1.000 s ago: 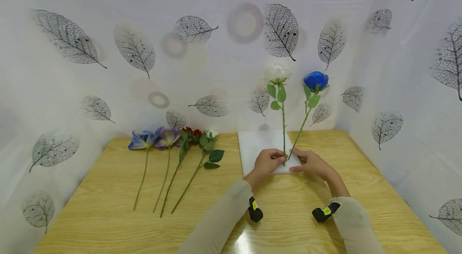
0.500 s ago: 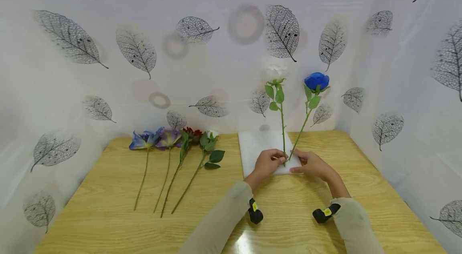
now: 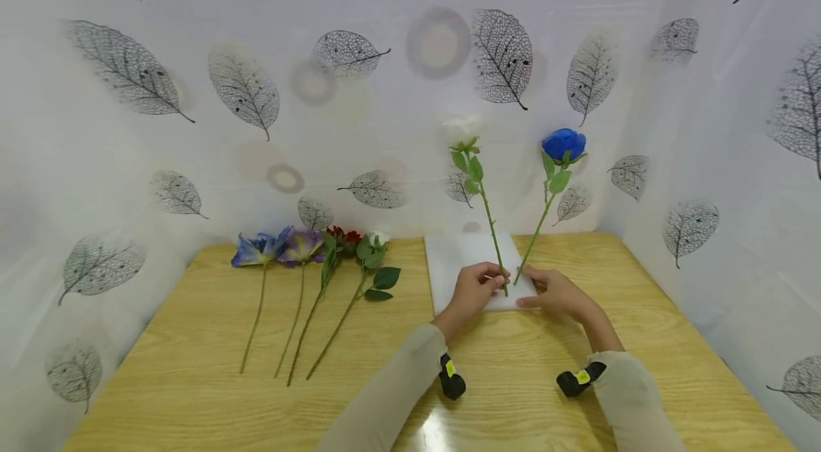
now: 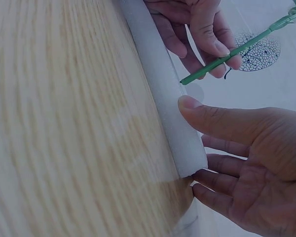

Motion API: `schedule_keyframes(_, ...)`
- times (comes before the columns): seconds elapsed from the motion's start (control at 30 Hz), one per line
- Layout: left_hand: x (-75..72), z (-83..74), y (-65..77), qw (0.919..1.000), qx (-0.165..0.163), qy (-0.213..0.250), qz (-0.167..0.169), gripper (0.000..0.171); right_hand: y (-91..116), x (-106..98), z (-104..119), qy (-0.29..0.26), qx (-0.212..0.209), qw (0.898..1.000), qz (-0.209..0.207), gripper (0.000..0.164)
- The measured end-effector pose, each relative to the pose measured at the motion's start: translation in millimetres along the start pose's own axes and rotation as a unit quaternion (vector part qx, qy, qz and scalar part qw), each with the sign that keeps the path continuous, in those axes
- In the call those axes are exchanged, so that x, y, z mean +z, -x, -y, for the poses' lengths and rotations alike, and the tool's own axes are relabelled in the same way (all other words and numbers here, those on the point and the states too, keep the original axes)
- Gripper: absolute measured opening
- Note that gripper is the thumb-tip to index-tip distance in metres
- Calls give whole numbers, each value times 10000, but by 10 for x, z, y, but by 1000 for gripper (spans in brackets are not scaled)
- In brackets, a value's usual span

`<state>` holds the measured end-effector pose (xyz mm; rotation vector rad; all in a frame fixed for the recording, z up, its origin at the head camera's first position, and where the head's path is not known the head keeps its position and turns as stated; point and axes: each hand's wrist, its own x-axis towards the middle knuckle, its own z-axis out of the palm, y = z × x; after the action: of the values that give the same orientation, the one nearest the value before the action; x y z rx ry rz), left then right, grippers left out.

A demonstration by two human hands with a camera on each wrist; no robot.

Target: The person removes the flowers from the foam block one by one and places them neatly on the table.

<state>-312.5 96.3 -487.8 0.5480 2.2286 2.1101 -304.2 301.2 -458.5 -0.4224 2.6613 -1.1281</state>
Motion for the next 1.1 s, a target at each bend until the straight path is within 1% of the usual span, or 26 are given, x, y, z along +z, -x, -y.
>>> schedule_keyframes(0.13, -24, -22, 28, 9998, 47, 169, -49, 12, -6, 3, 1, -23, -20, 10000, -19, 82)
schedule_keyframes(0.23, -29, -39, 45, 9998, 63, 154, -76, 12, -10, 6, -21, -6, 1, 10000, -36, 83)
schedule_keyframes(0.4, -34, -40, 60, 9999, -11, 121, -98, 12, -15, 22, -50, 77, 72, 9999, -28, 84)
schedule_keyframes(0.6, -75, -36, 54, 9999, -41, 81, -56, 14, 0, 7, -21, 88, 48, 9999, -38, 84)
schedule_keyframes(0.73, -145, -47, 51, 10000, -11, 43, -70, 15, 5, 0, -2, 82, 61, 9999, -24, 84)
schedule_keyframes(0.93, -284, -74, 47, 9994, 170, -203, -215, 13, 4, -1, 11, 52, 85, 9999, 8, 84)
schedule_keyframes(1.1, -459, -127, 65, 9982, 304, -507, -120, 14, 4, 3, 15, 5, 99, 9999, 42, 85)
